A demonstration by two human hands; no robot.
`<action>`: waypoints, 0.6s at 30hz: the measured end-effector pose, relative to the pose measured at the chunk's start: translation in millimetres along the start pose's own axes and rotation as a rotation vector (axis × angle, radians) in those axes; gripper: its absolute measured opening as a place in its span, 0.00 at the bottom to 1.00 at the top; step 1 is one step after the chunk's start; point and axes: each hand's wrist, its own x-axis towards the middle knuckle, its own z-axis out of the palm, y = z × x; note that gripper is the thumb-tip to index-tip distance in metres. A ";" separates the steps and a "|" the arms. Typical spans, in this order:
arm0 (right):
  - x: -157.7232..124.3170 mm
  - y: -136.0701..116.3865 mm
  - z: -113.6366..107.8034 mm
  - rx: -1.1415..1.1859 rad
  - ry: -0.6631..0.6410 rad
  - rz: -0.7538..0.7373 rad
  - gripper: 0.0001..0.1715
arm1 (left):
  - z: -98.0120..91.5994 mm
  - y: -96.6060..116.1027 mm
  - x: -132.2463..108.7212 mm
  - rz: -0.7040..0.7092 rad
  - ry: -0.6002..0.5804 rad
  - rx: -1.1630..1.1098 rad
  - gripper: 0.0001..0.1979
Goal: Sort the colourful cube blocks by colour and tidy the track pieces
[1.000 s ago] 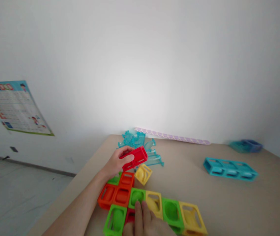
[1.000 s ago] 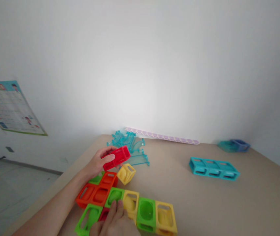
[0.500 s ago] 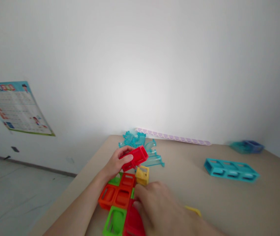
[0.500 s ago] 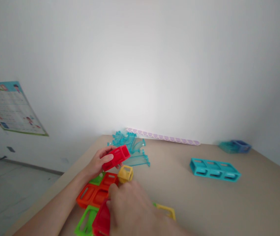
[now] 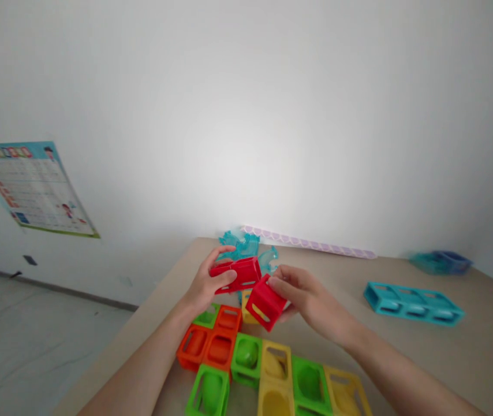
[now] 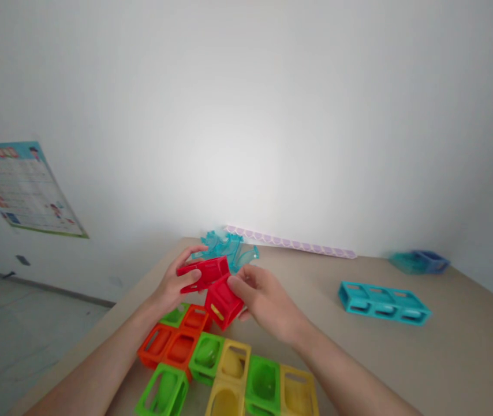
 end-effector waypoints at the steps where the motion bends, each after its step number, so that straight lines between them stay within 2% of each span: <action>1: 0.8 -2.8 -6.9 -0.059 0.028 -0.011 0.19 | -0.7 -1.1 0.2 -0.001 0.001 -0.005 0.32; 6: 7.1 0.7 -28.2 -0.243 0.111 -0.075 0.18 | -1.6 -3.3 -0.5 -0.002 -0.074 0.003 0.30; 11: 16.1 20.3 -24.3 -0.326 0.238 -0.228 0.18 | 2.1 5.0 -3.9 -0.076 -0.210 0.123 0.28; 15: 16.9 33.5 -11.7 -0.258 0.288 -0.261 0.22 | 5.4 7.2 -3.1 -0.056 -0.162 0.175 0.22; 18: 13.5 38.5 -3.0 -0.334 0.287 -0.377 0.32 | 5.7 4.4 -0.8 -0.025 -0.093 0.171 0.20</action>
